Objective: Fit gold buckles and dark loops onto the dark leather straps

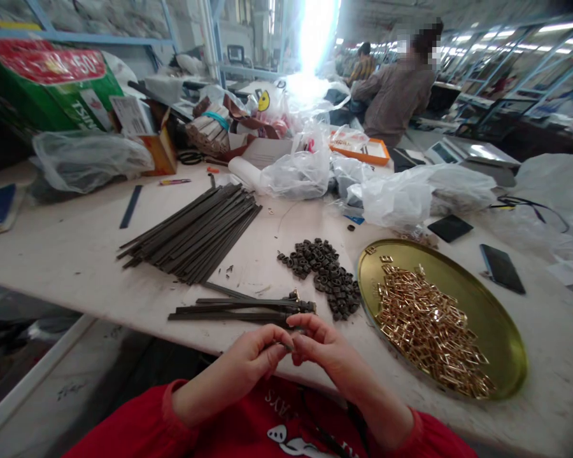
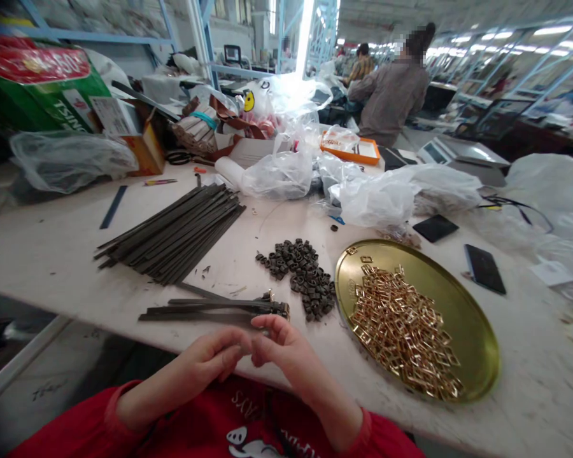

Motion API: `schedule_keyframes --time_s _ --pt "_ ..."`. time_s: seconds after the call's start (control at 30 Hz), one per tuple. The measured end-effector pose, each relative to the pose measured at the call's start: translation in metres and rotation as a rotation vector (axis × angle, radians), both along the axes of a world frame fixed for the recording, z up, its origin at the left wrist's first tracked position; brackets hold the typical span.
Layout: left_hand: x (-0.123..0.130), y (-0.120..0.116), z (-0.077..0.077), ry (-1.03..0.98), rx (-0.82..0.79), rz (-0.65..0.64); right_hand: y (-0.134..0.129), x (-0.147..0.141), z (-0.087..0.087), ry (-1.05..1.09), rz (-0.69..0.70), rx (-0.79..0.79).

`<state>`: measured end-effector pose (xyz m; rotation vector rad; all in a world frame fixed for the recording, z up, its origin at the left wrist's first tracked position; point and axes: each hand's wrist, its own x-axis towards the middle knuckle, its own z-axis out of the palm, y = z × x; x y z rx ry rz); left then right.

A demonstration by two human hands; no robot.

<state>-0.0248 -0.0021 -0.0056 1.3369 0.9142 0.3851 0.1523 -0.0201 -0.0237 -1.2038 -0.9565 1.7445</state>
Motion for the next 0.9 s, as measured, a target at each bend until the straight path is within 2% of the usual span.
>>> schedule_keyframes --time_s 0.1,0.17,0.2,0.23,0.3,0.43,0.63,0.7,0.83,0.9 --pt "-0.001 0.009 -0.001 -0.005 -0.065 0.115 0.035 0.019 0.000 -0.440 -0.020 0.291" --pt "-0.001 0.014 0.001 0.000 -0.050 0.161 0.062 0.030 -0.003 -0.880 -0.035 0.511" --pt "-0.001 0.016 0.001 0.001 -0.041 0.172 0.074 0.033 -0.005 -1.090 0.015 0.584" --pt "-0.001 0.018 0.001 0.001 -0.034 0.177 0.085 0.034 -0.008 -1.239 0.068 0.627" --pt "-0.001 0.021 0.000 0.006 -0.023 0.172 0.100 0.033 -0.015 -1.386 0.155 0.652" --pt "-0.002 0.023 -0.003 0.050 0.000 0.163 0.108 0.026 -0.021 -1.408 0.197 0.664" --pt "-0.003 0.029 0.003 0.141 0.063 0.202 0.097 0.032 -0.010 -1.327 0.158 0.685" --pt "-0.001 0.031 0.006 0.150 0.093 0.210 0.086 0.032 -0.005 -1.165 0.107 0.630" --pt "0.007 0.035 0.005 0.134 0.179 0.219 0.057 0.021 0.005 -0.663 -0.016 0.425" --pt "0.011 0.036 0.004 0.136 0.218 0.226 0.044 0.014 0.010 -0.516 -0.026 0.385"
